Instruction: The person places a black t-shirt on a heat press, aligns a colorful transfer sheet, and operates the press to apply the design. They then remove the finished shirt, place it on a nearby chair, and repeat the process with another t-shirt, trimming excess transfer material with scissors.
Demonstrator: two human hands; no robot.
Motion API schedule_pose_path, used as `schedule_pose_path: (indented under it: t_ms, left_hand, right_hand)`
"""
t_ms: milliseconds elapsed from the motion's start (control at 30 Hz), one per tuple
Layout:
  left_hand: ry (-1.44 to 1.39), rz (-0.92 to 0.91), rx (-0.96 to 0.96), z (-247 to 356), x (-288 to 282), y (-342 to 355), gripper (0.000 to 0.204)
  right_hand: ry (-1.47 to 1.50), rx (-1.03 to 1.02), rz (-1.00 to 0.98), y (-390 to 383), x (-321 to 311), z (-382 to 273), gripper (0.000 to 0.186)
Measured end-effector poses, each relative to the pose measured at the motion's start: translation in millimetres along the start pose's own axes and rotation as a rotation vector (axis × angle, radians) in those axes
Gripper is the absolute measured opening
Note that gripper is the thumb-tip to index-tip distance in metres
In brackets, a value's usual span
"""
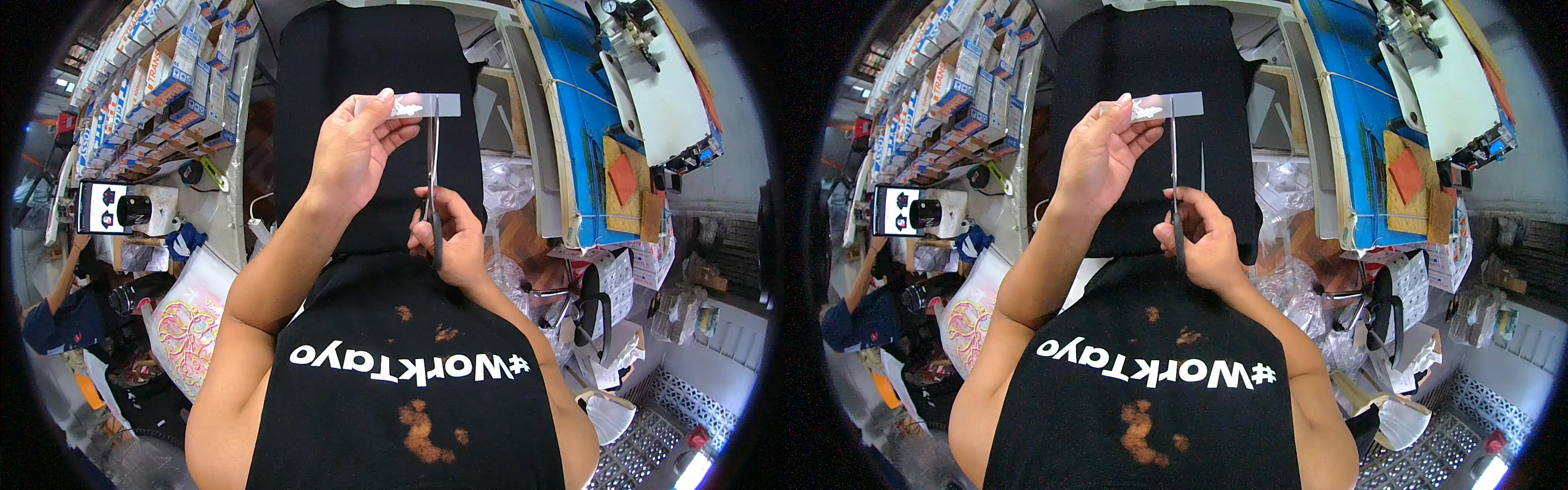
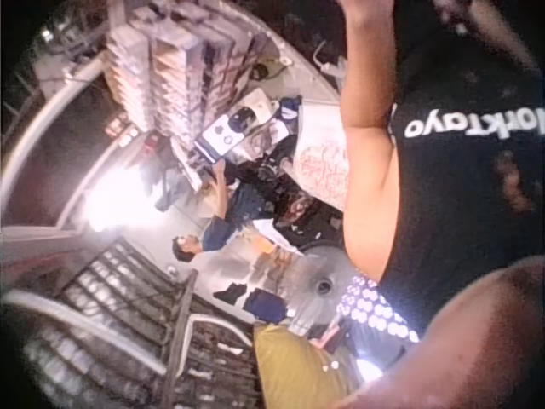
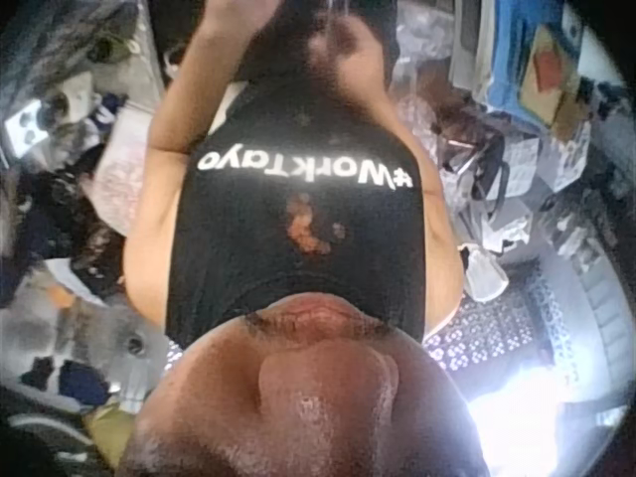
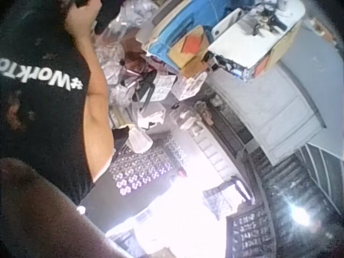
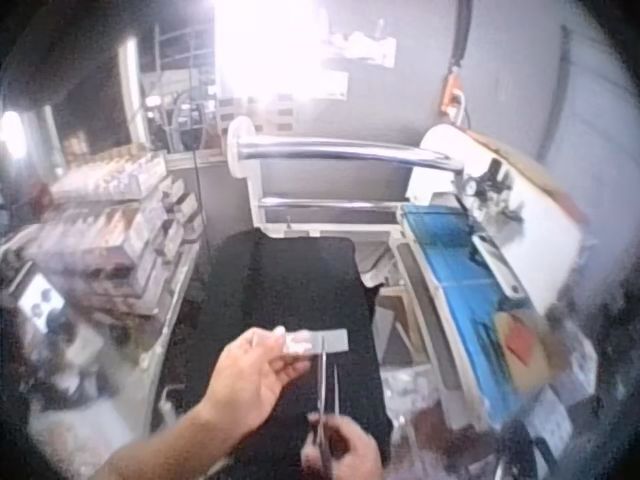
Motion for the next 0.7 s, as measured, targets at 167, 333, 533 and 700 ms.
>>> schedule_pose_path:
  t_ms: [167, 333, 533, 700]
  left_hand:
    - [-0.003, -0.050, 0.032, -1.7, 5.6, -2.9, 0.016]
    - [0.006, -0.077, 0.032, -1.1, 8.9, -4.3, 0.015]
    - [0.018, -0.095, 0.038, -6.2, 8.4, -8.1, 0.017]
    - [-0.003, -0.117, 0.030, -3.4, 9.7, -3.3, 0.017]
  right_hand:
    - [-0.046, -0.001, -0.014, 3.8, -0.7, -2.0, 0.054]
    - [-0.023, 0.004, 0.002, 3.0, -0.2, -1.0, 0.055]
    - [-0.009, 0.000, 0.012, 2.3, -2.1, 0.8, 0.055]
    - [-0.058, 0.035, 0.045, -1.8, -5.2, 2.9, 0.053]
Point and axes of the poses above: each hand's wrist, its own y-axis towards the middle knuckle, its own x-axis out of the palm, z = x × y, the point moved 7 cm from there along y, towards the middle knuckle, and after that the axes turned 7 degrees about -z, right-handed, at the moved point
